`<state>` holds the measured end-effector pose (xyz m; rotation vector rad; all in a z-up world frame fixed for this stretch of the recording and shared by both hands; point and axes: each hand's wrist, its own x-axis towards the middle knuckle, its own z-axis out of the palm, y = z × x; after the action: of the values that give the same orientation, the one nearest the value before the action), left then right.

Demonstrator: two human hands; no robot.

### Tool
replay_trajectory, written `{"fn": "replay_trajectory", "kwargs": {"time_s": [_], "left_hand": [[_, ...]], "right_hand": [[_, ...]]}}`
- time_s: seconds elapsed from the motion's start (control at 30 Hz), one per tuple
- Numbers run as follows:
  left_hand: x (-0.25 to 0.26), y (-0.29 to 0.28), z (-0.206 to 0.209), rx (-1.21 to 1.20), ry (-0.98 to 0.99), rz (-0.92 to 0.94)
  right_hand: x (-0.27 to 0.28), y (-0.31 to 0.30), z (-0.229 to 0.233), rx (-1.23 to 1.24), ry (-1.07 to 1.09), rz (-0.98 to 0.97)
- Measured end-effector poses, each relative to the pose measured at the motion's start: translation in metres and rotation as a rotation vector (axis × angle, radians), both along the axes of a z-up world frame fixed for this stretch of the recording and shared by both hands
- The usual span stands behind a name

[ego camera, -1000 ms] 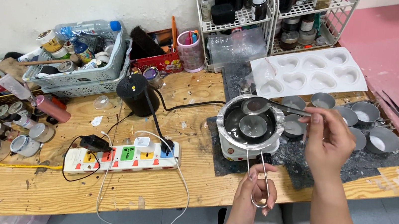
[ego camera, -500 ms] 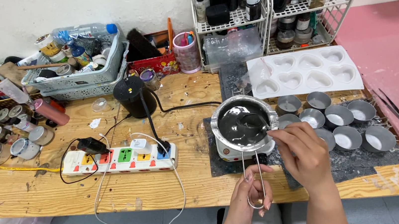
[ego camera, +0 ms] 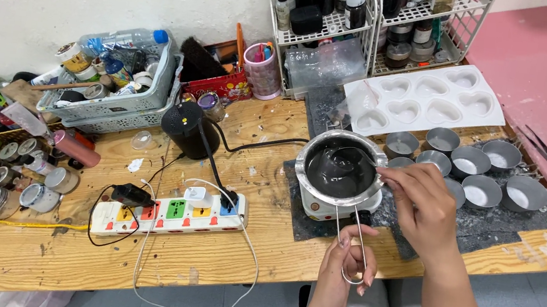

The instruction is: Scooping and pouring melted wax from a melting pot into small candle containers.

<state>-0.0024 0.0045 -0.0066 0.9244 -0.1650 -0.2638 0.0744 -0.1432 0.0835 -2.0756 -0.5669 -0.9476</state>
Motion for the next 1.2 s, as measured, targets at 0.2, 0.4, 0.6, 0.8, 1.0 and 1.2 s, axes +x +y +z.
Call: {"fn": "replay_trajectory", "kwargs": {"time_s": [0.2, 0.4, 0.6, 0.8, 1.0, 1.2], "left_hand": [[0.0, 0.001, 0.002, -0.024, 0.003, -0.002], [0.001, 0.003, 0.001, -0.022, -0.004, -0.003], [0.001, 0.003, -0.001, 0.002, -0.001, 0.01], [0.009, 0.006, -0.005, 0.042, 0.053, -0.044], [0.022, 0.029, -0.006, -0.055, 0.009, -0.201], [0.021, 0.043, 0.006, -0.08, 0.046, -0.221]], "right_hand": [[0.002, -0.003, -0.005, -0.039, -0.007, 0.024], [0.001, 0.003, 0.001, -0.064, -0.004, 0.075], [-0.001, 0.003, 0.004, -0.111, -0.013, 0.124], [-0.001, 0.004, 0.012, -0.142, 0.011, 0.142], [-0.001, -0.004, 0.027, -0.184, 0.171, 0.157], [0.007, -0.016, 0.027, -0.237, 0.107, 0.19]]}}
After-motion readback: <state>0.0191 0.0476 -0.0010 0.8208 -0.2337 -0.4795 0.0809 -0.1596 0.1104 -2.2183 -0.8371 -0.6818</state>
